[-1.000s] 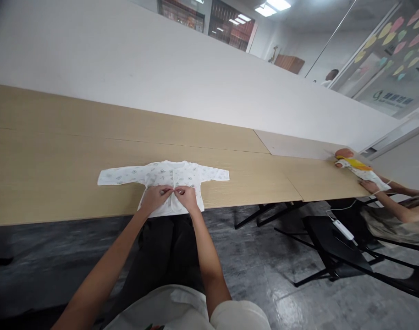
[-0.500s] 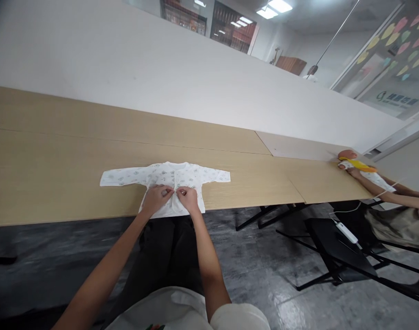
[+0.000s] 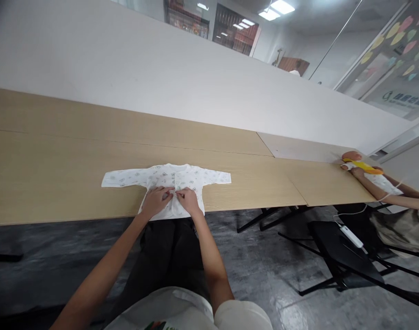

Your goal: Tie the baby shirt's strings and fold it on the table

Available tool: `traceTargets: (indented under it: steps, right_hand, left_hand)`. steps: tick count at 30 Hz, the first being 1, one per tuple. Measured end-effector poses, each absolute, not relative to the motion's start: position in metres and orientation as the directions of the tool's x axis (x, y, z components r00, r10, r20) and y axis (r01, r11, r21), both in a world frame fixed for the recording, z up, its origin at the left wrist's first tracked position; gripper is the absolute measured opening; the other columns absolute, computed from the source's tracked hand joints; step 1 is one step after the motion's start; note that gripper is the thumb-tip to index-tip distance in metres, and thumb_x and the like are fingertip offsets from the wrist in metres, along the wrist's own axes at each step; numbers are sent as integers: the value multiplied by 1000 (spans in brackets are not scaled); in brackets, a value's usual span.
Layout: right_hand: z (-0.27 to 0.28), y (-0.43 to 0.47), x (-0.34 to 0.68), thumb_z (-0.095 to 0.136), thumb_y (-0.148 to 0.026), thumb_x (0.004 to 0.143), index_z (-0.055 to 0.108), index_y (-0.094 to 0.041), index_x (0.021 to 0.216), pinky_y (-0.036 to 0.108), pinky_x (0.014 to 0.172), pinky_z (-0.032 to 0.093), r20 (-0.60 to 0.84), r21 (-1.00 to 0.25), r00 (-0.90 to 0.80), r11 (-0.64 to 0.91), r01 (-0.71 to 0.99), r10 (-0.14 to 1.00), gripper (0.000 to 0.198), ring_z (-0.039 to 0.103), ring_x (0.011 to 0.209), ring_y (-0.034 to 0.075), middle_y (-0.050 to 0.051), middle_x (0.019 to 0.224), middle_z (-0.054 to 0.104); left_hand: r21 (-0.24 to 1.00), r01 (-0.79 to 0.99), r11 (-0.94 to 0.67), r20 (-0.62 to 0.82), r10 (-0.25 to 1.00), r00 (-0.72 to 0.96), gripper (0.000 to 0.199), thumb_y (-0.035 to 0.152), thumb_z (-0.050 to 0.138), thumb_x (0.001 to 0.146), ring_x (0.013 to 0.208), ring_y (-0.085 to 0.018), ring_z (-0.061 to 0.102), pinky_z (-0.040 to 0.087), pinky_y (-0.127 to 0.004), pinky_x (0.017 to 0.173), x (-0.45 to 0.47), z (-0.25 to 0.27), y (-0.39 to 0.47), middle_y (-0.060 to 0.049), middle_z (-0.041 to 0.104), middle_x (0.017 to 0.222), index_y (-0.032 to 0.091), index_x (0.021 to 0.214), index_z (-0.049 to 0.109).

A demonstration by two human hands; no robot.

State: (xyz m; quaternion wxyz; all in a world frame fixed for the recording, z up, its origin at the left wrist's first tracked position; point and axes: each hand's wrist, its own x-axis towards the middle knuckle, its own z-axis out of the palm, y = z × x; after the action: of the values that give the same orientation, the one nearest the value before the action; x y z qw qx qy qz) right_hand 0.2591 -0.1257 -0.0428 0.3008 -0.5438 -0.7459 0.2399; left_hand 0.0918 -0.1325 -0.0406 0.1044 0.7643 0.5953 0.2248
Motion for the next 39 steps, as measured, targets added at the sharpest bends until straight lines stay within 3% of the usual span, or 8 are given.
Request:
traceTargets:
  steps: [10,17,21,27,30,33,36,39]
  right_hand:
    - [-40,-141,265,63,-19,88,72,-21,113,25,75,50,196,-664,-325,369,650,925,26,64,72,15,3,90,74]
    - [-46,-172,265,69,-47,86,75,-23,101,30,82,52,334,-296,-536,626,721,775,30,65,99,23,8,105,71]
    - [-54,-188,268,64,-41,91,71,-20,113,34,81,53,395,-114,-601,687,718,694,31,64,95,23,10,111,71]
    - [-70,-202,276,58,-33,94,71,-22,112,36,80,54,563,-74,-578,733,676,590,25,65,92,22,9,113,72]
    - [-56,-174,297,51,-31,97,72,-22,109,39,90,52,653,-239,-371,645,725,660,26,66,101,23,9,109,73]
    - [-29,-116,324,40,-30,100,69,-19,116,41,97,49,581,-397,-104,392,830,807,35,64,106,24,12,112,72]
    - [-8,-55,342,44,-29,98,62,-16,127,38,103,43,350,-387,-46,189,902,936,36,59,117,24,13,121,68]
    - [-4,-19,347,46,-28,98,62,-15,127,35,104,40,163,-308,-102,148,940,981,36,57,119,23,13,124,67]
  left_hand:
    - [260,881,-395,163,917,364,37,33,39,94,99,-27,61,43,-41,92,85,-39,-120,-9,66,99,26,113,70]
    - [421,819,-389,142,920,364,40,31,35,94,105,-23,62,43,-37,97,83,-38,-91,-8,71,107,23,111,71]
    - [390,861,-327,153,945,290,41,34,37,94,108,-26,61,40,-40,101,88,-38,-80,-10,71,109,22,115,70]
    - [361,900,-243,142,968,204,38,32,40,91,109,-27,60,42,-42,97,72,-32,-61,-9,69,111,23,114,70]
    - [274,949,-157,187,976,108,39,34,38,92,112,-29,59,42,-44,98,43,-28,-45,-12,68,114,21,109,70]
    - [208,977,-52,269,963,-6,42,35,35,93,119,-31,54,41,-45,100,12,-28,-30,-15,63,125,18,114,67]
    - [200,976,-87,227,973,40,42,38,37,91,124,-33,51,39,-48,103,-7,-31,-21,-16,61,130,16,114,65]
    - [225,964,-142,187,977,101,38,40,41,88,119,-31,55,40,-44,102,-13,-32,-17,-15,66,118,15,104,66]
